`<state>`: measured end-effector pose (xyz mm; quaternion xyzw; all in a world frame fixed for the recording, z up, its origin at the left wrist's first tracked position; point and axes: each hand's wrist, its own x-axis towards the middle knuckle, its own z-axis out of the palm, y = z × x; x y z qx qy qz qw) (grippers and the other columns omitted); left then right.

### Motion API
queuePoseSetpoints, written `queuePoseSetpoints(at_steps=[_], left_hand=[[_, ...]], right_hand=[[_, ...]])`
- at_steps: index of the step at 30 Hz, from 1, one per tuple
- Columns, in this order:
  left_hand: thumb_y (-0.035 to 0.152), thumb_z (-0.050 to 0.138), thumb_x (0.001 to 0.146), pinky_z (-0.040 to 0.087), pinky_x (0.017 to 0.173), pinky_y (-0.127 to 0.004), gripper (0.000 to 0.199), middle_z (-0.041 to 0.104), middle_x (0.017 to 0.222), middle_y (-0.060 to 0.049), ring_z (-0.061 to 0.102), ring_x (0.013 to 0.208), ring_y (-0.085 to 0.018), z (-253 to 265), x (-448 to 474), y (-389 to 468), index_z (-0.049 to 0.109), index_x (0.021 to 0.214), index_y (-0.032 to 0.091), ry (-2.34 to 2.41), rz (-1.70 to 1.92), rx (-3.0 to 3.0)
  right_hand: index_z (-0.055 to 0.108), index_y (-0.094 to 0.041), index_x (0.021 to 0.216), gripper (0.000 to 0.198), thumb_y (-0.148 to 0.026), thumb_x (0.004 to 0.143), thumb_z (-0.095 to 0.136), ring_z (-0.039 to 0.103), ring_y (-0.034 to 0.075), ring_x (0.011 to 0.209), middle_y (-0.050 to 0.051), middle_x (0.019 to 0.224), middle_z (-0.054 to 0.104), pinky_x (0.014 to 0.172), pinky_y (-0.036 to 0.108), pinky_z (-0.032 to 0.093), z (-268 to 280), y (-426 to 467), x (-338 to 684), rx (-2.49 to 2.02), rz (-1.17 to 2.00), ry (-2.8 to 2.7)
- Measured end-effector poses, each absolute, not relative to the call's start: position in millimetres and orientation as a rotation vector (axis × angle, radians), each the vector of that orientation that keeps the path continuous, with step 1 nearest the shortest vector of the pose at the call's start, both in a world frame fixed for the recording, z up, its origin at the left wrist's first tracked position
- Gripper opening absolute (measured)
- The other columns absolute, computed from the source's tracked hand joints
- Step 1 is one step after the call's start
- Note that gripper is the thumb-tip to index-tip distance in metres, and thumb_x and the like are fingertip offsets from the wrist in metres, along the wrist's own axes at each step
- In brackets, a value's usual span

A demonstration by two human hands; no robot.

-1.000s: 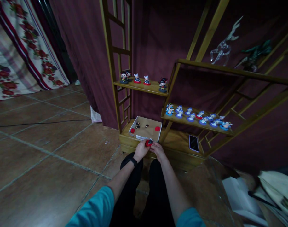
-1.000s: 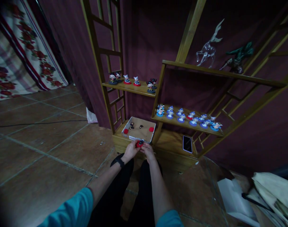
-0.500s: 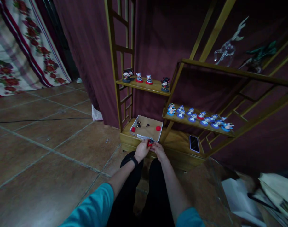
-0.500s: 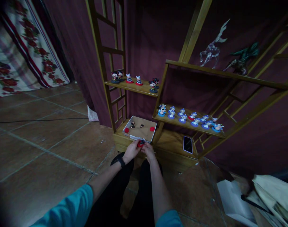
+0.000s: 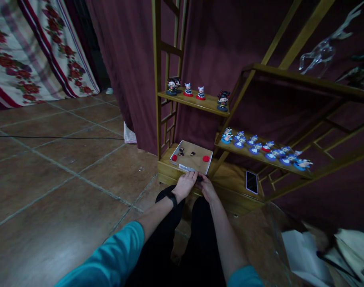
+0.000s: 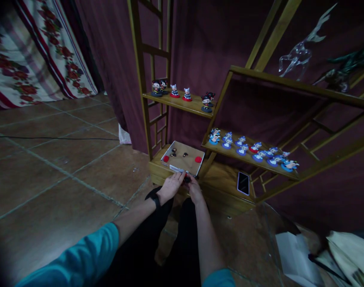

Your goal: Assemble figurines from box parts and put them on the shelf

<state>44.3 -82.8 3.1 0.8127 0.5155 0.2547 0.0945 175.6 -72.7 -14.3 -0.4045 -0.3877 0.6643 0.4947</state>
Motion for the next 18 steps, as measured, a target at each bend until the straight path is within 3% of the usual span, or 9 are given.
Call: queuePoseSetpoints(at_steps=[9,18], left_hand=[[0.012,0.033,0.084,0.037,0.081,-0.034,0.045,0.05,0.105,-0.016,0.047,0.1,-0.024,4.9,35.2,-82.1,0.031,0.129,0.014,1.517,0.658,2.638],[0.012,0.032,0.084,0.041,0.074,-0.031,0.043,0.051,0.103,-0.014,0.05,0.095,-0.021,10.3,37.5,-87.9,0.029,0.127,0.011,1.635,0.511,2.905]], right_hand=[[0.058,-0.026,0.101,0.051,-0.008,0.053,0.05,0.05,0.022,0.108,0.0,0.117,0.056,0.086,0.034,0.045,-13.2,-71.5,174.3,-0.888,1.632,-0.966],[0.056,-0.028,0.103,0.053,-0.007,0.055,0.051,0.048,0.019,0.109,-0.002,0.117,0.055,0.086,0.033,0.045,-22.6,-67.7,176.8,-0.875,1.643,-0.998]])
